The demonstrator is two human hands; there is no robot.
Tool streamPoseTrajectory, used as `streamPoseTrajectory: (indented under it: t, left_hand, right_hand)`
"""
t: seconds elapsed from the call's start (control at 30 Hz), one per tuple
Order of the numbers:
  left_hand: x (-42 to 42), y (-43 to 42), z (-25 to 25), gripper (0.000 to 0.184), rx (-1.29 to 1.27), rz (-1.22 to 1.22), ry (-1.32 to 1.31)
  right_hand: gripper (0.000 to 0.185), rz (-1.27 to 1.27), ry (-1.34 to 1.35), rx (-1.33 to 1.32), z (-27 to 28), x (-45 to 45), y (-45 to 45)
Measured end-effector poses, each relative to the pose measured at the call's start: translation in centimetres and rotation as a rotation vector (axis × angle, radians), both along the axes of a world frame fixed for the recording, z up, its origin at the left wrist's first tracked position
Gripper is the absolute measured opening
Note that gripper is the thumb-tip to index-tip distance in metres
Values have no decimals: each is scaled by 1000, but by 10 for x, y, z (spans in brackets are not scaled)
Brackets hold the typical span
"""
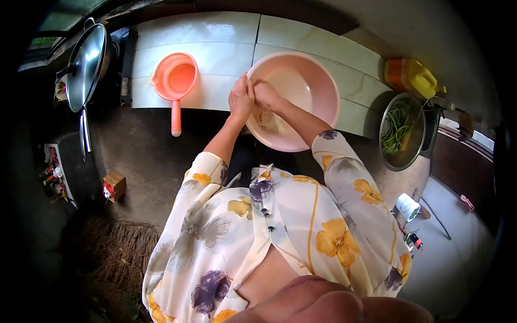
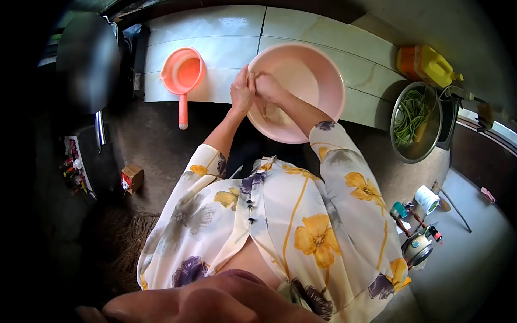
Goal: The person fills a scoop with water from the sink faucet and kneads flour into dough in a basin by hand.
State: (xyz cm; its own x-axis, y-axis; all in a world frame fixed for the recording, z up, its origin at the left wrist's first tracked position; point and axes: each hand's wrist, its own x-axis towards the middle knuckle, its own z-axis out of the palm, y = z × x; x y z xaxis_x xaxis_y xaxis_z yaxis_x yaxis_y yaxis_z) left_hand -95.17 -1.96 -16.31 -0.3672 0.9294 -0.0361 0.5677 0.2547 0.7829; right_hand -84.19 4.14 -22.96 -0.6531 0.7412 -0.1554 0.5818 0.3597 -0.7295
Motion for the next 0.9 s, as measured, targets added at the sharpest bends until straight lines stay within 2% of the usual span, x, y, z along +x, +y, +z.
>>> streamPoseTrajectory:
  t: [0.03, 0.1, 0.13, 0.17, 0.27, 0.33, 0.43, 0.47, 0.5, 0.57, 0.6, 0.67, 0.7, 0.77, 0.8, 0.9]
  left_hand:
    - [-1, -1, 1, 34, 15, 0, -2]
    - [-5, -1, 4, 34, 37, 10, -3]
    - [-3, -3, 4, 34, 26, 17, -18]
    - [-3, -2, 4, 34, 19, 31, -31]
    - [-2, -3, 2, 33, 7, 45, -90]
    - [-2, 2, 0, 34, 3, 39, -121]
    - [-7, 1, 0, 29, 76, 102, -141]
    - [-6, 2, 0, 28, 97, 95, -135]
    - [-5, 0, 0, 28, 113, 88, -133]
    - [-4, 1, -4, 28, 102, 103, -158]
    - [-3, 1, -8, 29, 129, 124, -143]
    - [-5, 3, -6, 30, 165, 146, -126]
    - [-7, 4, -2, 29, 141, 129, -115]
    - [-8, 6, -1, 28, 120, 108, -109]
    - [-9, 6, -2, 27, 121, 102, -90]
    - [-8, 5, -2, 26, 118, 93, -72]
  right_hand:
    - [13, -3, 0, -1, 6, 6, -9]
    - [15, 376, -128, 267, 20, 30, -7]
    - [13, 302, -84, 374, -5, 51, 10]
    - [13, 316, -81, 379, -4, 45, 22]
    - [13, -59, 17, -258, 18, 35, 44]
    - [17, 327, -164, 288, 12, 7, 25]
    - [16, 422, -18, 168, 29, 12, -36]
    - [15, 314, 95, 223, 16, 23, -35]
    - [15, 316, 96, 219, 30, 26, -12]
    - [18, 325, -599, 1, 79, 19, 49]
    - [18, 326, -599, -9, 66, 14, 36]
    - [12, 253, -324, 152, 27, -1, 9]
    - [12, 252, -328, 155, 29, 5, -2]
    - [12, 445, -91, 45, 38, 24, -35]
    - [12, 516, 56, 158, -1, 48, -22]
    - [18, 80, -213, 23, 10, 95, 47]
